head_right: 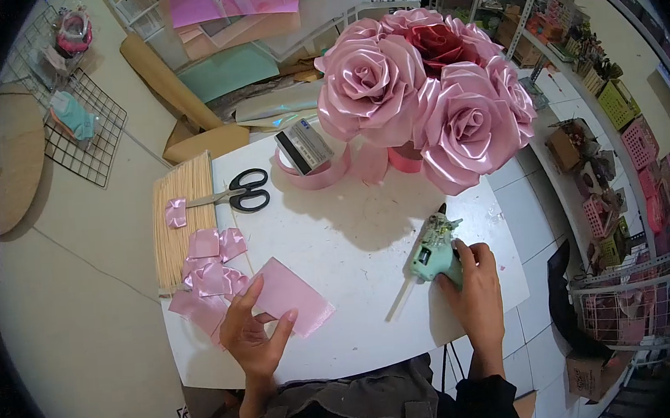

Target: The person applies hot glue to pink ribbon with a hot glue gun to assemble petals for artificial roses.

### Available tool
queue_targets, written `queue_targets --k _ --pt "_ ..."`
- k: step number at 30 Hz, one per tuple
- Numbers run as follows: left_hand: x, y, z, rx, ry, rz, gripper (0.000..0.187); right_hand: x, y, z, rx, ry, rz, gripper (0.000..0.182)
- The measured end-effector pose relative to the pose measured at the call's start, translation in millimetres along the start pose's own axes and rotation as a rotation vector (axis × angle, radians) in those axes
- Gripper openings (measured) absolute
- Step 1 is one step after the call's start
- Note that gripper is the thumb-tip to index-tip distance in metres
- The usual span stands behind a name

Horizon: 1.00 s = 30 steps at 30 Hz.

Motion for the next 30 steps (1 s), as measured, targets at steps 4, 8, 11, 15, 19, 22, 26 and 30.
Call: queue_targets --k 4,8,11,15,19,22,26,30 --pt "-1.2 -0.2 3.7 -0.182 -0.006 -0.038 0.053 -6.5 -8.3 -13.0 -0.137 0.110 -0.185 0.045" --pt "-8.5 -7.9 6.5 -0.390 -0.036 -0.206 0.054 -19.0 -39.6 -6.7 0.751 -0.331 -0.326 0.037" --pt "-6.4 0.3 10.8 -0.518 -0.016 -0.149 0.055 -31.1 -59.3 18.3 1.168 -0.665 -0.269 0.039" --pt "-5.7 7.2 12.0 -0.479 -0.069 -0.110 0.054 -40.9 -71.0 30.0 1.554 -0.887 -0.092 0.040" --pt "-4.6 15.6 10.9 -0.319 -0.112 -0.036 0.051 -44.0 -73.9 31.1 1.518 -0.921 -0.064 0.040" --pt "-6.7 17.2 9.8 -0.182 -0.099 0.060 0.049 -46.6 -74.4 34.5 1.559 -0.907 -0.081 0.038" --pt "-10.9 18.3 10.5 -0.058 -0.195 0.168 0.053 -46.8 -76.4 33.5 1.552 -0.842 -0.084 0.033" --pt "-13.2 19.8 11.7 -0.087 -0.120 0.179 0.052 -47.3 -79.6 30.6 1.516 -0.750 -0.002 0.029"
Point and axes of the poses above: each hand's wrist, its own x-axis towards the middle knuckle, its own z-axis out of the palm, y = z × x, the point moved 4 cm from there along x, towards the middle knuckle, and after that the axes turned 5 degrees about z, right-handed, at the moved point
